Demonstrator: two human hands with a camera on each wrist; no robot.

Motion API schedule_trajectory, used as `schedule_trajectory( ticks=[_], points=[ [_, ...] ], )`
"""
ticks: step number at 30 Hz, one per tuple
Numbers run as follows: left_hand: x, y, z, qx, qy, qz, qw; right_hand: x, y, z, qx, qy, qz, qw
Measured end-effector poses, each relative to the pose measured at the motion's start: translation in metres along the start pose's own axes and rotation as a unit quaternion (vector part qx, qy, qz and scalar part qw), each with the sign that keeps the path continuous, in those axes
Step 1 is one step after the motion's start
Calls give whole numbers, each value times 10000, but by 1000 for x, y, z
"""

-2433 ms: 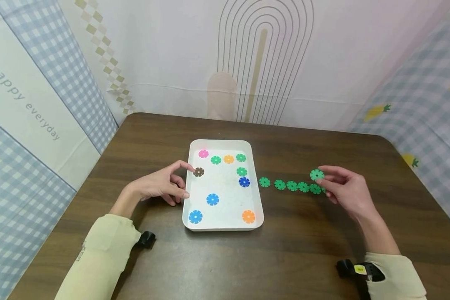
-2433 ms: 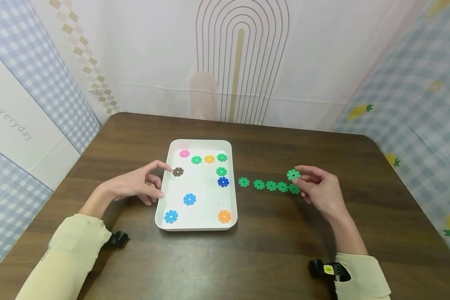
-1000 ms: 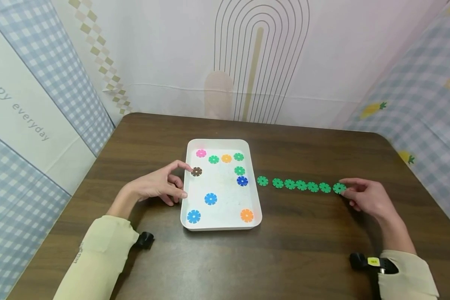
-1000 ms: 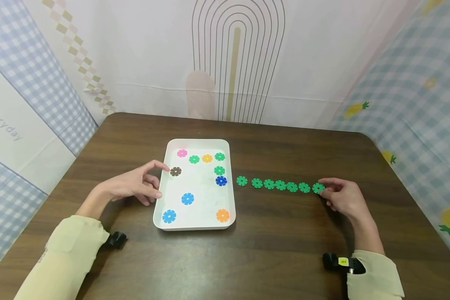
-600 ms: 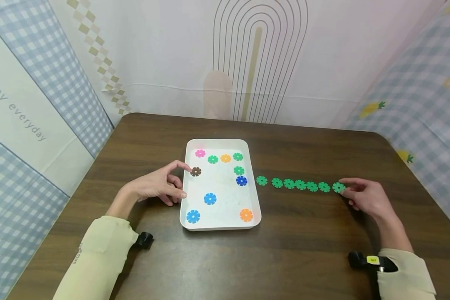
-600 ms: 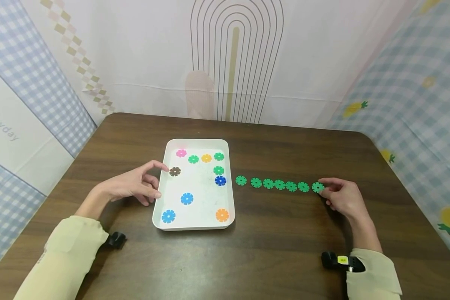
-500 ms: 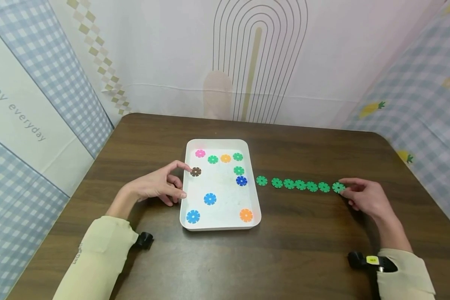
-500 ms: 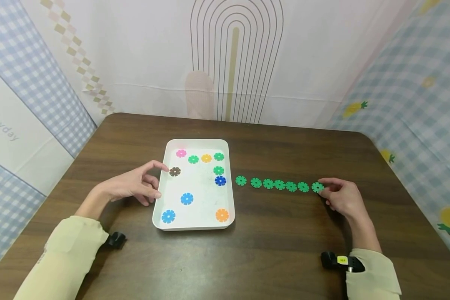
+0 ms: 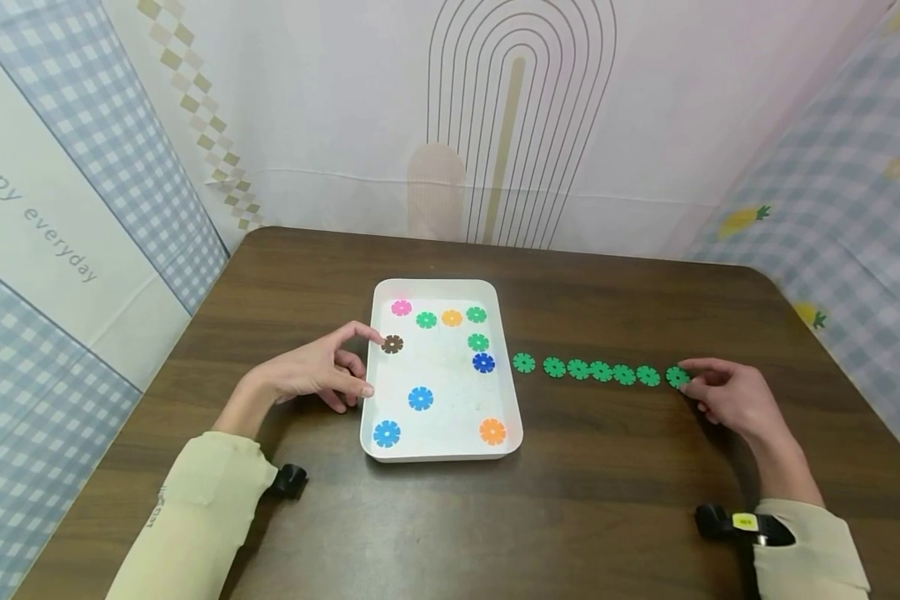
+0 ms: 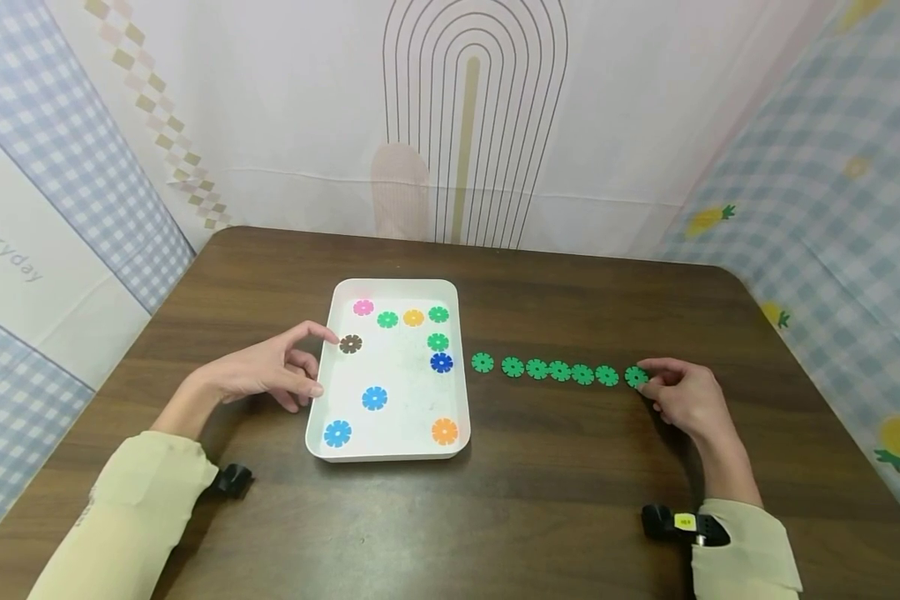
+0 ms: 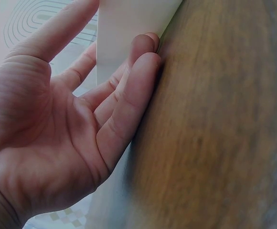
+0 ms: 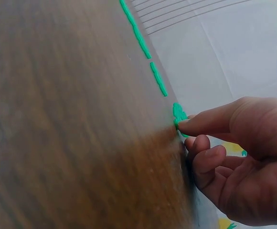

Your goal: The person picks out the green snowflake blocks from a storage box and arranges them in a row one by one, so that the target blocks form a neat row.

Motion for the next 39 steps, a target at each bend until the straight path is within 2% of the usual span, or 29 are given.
schedule_trajectory(
  ticks=[10,15,20,26,32,39],
  points=[
    [1,-1,-1,-1,-1,11,10000,2,3,1,36,51,-41,10000],
    [1,-1,-1,42,-1,13,10000,6,11,15,132,171,-327,9992],
    [1,-1,0,53,20,1,10000,11,17,48,254,535,-552,9967],
    [1,0,-1,45,8,1,10000,11,10,101,-188,987,-331,9944],
    [1,-1,0,42,-11,3,10000,1,-17,146,-809,1221,281,9888],
    [1,-2,-1,54,-22,-6,10000,-8,-57,186,-954,1448,620,9829]
  ],
)
Point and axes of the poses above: each hand's wrist, its own x-axis away from the middle knuckle, its own y-axis out of the back of the hand, z = x × y, the point moved 5 cm from there along -x, towards the middle knuckle, and after that the axes turned 5 degrees about x, right-handed, at the moved point
